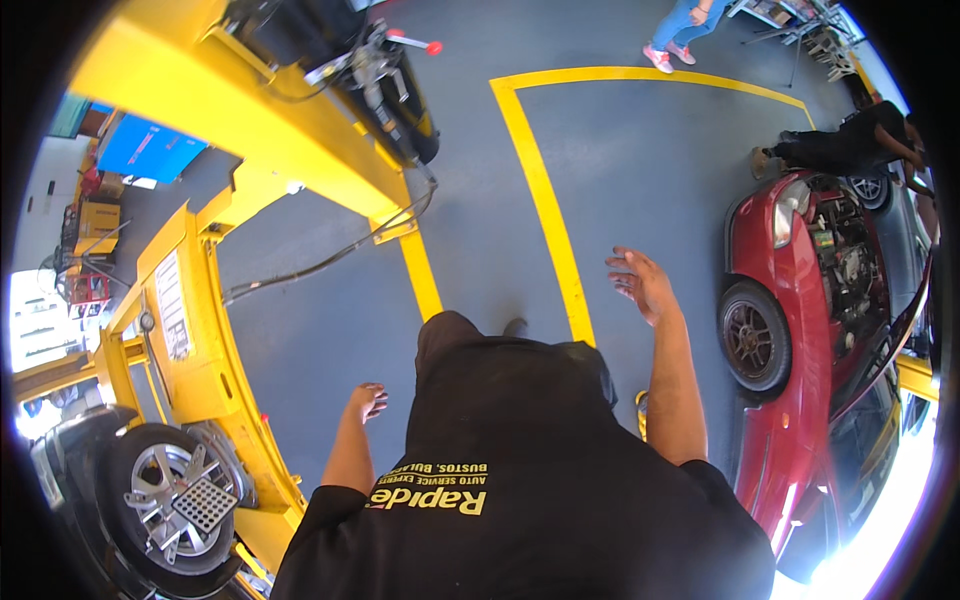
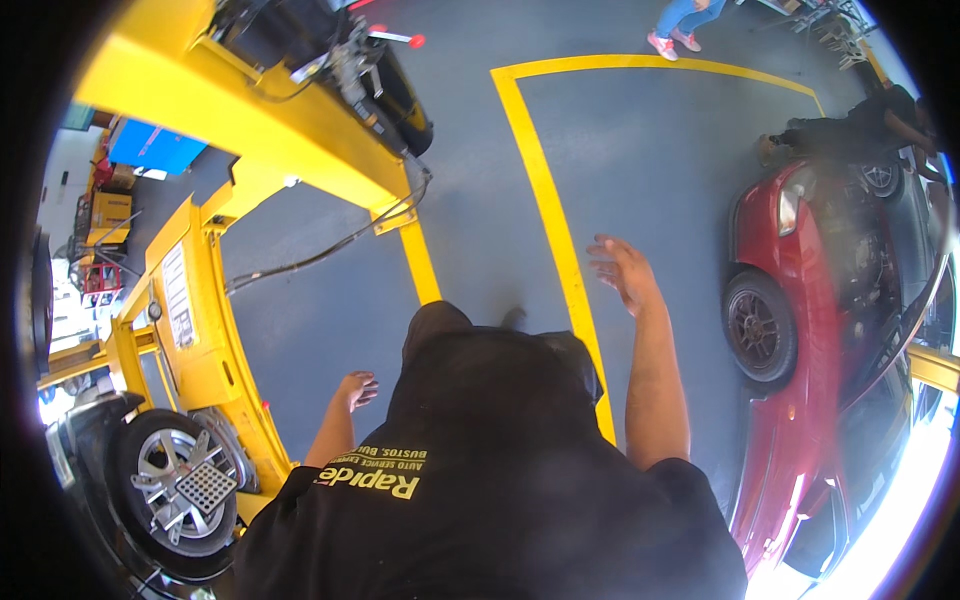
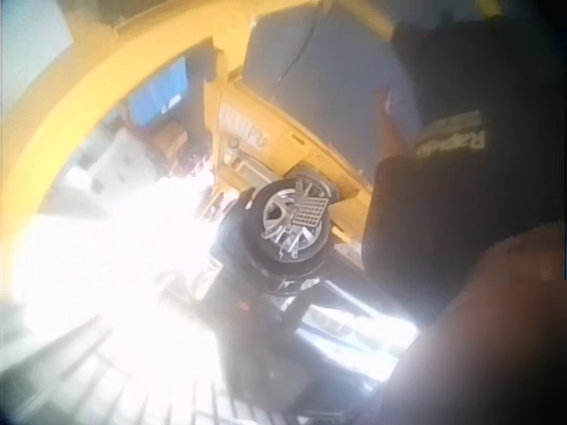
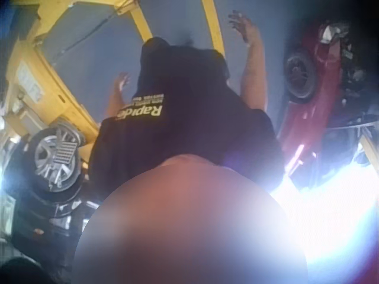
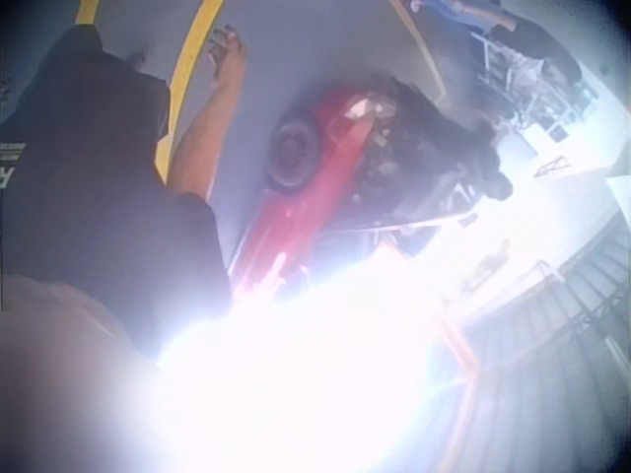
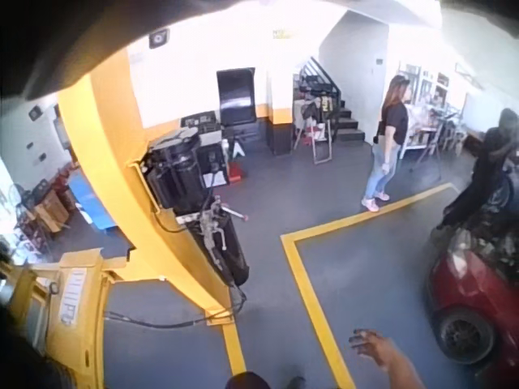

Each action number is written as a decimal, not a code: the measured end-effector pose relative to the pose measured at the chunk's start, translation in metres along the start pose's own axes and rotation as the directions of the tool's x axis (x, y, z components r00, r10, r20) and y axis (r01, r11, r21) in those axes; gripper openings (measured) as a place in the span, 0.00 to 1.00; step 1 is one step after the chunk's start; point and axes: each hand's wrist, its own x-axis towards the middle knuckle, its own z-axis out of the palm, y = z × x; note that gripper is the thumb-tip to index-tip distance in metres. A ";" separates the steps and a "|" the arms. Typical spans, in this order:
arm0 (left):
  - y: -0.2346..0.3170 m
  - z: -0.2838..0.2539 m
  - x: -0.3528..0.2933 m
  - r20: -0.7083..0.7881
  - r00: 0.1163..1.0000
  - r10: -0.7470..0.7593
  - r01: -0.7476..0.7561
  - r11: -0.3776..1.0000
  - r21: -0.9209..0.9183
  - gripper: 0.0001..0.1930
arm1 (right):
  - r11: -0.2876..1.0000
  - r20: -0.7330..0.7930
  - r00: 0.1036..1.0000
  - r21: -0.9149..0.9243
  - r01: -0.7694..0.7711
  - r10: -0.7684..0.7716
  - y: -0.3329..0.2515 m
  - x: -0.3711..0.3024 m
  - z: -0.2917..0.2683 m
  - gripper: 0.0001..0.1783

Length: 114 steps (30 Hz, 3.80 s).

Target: The person picks up a wheel alignment sensor from a blue workbench, walks to a car on a yellow lift, and mounts the sensor onto the wheel hub. They repeat this process for a second sensor on another wheel.

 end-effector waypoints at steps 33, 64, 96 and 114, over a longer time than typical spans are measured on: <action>0.736 0.179 0.053 -0.059 0.979 0.193 -0.201 0.958 -0.204 0.18 | 0.672 -0.069 0.865 -0.600 -0.434 0.497 -0.451 0.918 -0.132 0.16; 1.007 -0.458 0.305 -0.062 0.952 -0.300 -0.016 0.155 -0.988 0.19 | 0.422 0.044 0.846 -0.879 -0.220 0.532 -0.752 1.372 0.762 0.28; 1.182 -1.511 0.442 -0.868 0.392 -0.304 -0.824 0.304 -0.479 0.27 | -0.723 0.863 0.108 0.338 0.602 0.493 -0.784 1.073 2.080 0.46; 1.240 -1.591 0.520 -0.883 0.134 -0.451 -0.747 0.539 -0.388 0.14 | 0.096 0.288 -0.512 0.795 0.598 0.809 -0.844 1.113 2.121 0.13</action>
